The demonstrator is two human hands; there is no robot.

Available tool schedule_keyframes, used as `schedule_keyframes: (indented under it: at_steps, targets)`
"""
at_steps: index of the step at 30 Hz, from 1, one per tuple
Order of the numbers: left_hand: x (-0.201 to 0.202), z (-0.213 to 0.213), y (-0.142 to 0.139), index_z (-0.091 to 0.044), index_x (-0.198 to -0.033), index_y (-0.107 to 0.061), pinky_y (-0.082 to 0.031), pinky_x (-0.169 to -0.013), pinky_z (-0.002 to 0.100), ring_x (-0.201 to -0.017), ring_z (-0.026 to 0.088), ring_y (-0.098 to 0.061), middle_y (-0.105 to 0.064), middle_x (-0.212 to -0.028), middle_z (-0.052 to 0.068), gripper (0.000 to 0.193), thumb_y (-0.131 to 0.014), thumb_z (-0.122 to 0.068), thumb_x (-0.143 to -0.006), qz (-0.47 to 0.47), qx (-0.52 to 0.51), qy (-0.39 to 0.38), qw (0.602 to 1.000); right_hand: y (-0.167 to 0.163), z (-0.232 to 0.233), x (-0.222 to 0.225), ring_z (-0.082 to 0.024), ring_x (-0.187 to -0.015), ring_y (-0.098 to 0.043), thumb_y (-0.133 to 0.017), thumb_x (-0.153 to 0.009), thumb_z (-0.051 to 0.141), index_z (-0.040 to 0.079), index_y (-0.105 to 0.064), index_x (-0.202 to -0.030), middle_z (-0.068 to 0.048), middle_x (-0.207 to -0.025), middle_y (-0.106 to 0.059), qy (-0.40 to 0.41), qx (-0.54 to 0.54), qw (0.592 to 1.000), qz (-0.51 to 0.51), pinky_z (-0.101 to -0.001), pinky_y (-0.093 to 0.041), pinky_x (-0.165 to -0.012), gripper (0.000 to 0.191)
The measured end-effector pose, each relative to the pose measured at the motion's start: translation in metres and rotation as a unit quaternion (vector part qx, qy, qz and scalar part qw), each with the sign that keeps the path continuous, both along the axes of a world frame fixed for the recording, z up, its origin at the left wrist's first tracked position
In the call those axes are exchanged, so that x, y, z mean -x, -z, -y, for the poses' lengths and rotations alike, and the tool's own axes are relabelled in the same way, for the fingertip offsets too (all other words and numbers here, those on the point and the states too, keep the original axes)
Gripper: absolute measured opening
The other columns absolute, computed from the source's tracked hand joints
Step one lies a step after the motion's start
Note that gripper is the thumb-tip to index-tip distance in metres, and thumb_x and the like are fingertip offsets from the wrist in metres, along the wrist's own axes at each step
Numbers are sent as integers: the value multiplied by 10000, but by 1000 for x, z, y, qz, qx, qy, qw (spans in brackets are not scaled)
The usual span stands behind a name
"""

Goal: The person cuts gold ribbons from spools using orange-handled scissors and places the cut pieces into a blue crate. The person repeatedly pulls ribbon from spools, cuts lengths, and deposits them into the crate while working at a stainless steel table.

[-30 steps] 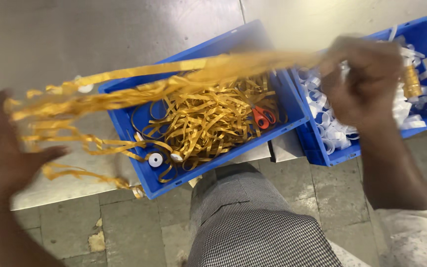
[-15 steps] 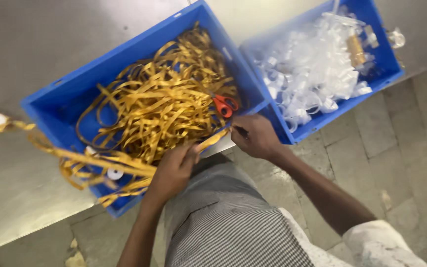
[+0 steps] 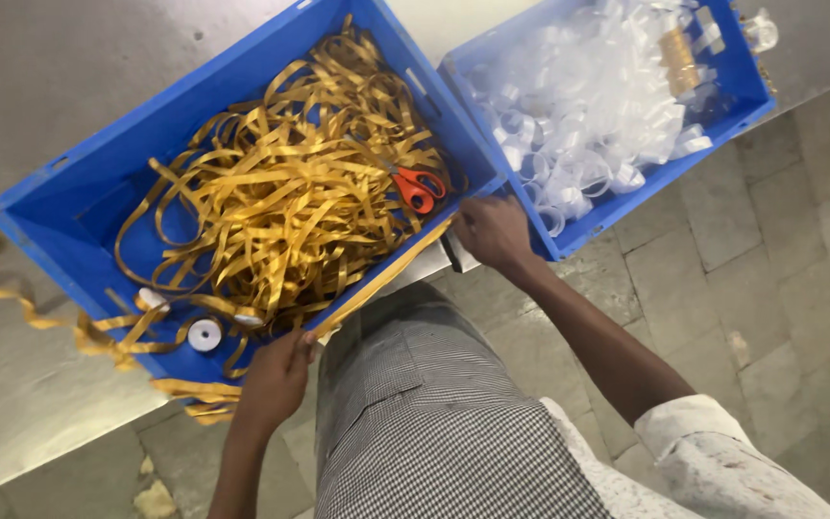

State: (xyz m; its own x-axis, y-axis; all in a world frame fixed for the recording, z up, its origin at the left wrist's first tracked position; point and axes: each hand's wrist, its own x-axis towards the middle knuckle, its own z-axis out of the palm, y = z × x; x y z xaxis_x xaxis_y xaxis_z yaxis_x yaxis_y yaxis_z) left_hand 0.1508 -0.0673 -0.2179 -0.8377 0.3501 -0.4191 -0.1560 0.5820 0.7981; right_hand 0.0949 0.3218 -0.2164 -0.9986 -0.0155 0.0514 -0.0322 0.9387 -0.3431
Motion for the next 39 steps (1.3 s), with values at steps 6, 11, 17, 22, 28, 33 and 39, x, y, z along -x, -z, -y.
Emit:
schedule_keyframes:
  at_steps: [6,11,17,22,28,33,39]
  targets:
    - [-26,58,-5,-31,-869,-608,-452,-614,446,-644,358,-591,-599,-693,170,330,-500,-295,-1035,-3,60,-30,998,-6,5,1,-366,-742,-666,-682,-906,273,100,-654,-780,-113,-774,-694,-19,-32,999,6,-508,-459,-727,216]
    - [-47,96,-11,-55,-838,-624,-487,-597,430,-614,338,-626,-639,-668,145,312,-509,-296,-1001,4,54,-46,997,-2,7,1,-353,-707,-666,-685,-909,273,122,-658,-760,-104,-735,-692,-35,-62,997,-10,-517,-477,-824,214]
    - [-56,141,0,-33,-820,-609,-455,-594,438,-593,343,-543,-580,-645,173,370,-525,-324,-1034,-10,79,-32,996,2,9,0,-345,-708,-668,-685,-929,296,134,-672,-796,-94,-748,-701,-20,-71,997,14,-498,-468,-801,211]
    - [-63,174,8,-21,-815,-586,-438,-562,398,-551,267,-467,-523,-616,146,362,-538,-313,-1025,23,68,-102,992,0,12,-1,-336,-720,-664,-679,-954,290,127,-662,-813,-84,-763,-696,-28,-76,997,15,-480,-445,-761,216]
    - [-66,176,21,-19,-829,-598,-428,-570,370,-569,211,-467,-529,-628,111,332,-565,-285,-1025,36,57,-137,988,-7,19,1,-333,-719,-663,-679,-950,287,130,-664,-821,-79,-764,-694,-37,-77,996,9,-473,-439,-746,203]
    - [-66,183,26,-19,-865,-616,-445,-584,350,-599,175,-488,-569,-652,96,296,-573,-267,-1020,22,24,-141,989,-15,26,3,-340,-718,-661,-686,-946,295,125,-665,-830,-81,-767,-699,-34,-87,995,25,-475,-442,-750,208]
    - [-67,179,27,-28,-893,-647,-448,-587,352,-588,174,-524,-618,-682,100,267,-583,-259,-1012,16,42,-156,987,-20,30,4,-334,-744,-672,-678,-940,275,123,-680,-876,-81,-785,-704,-39,-77,996,21,-471,-450,-772,165]
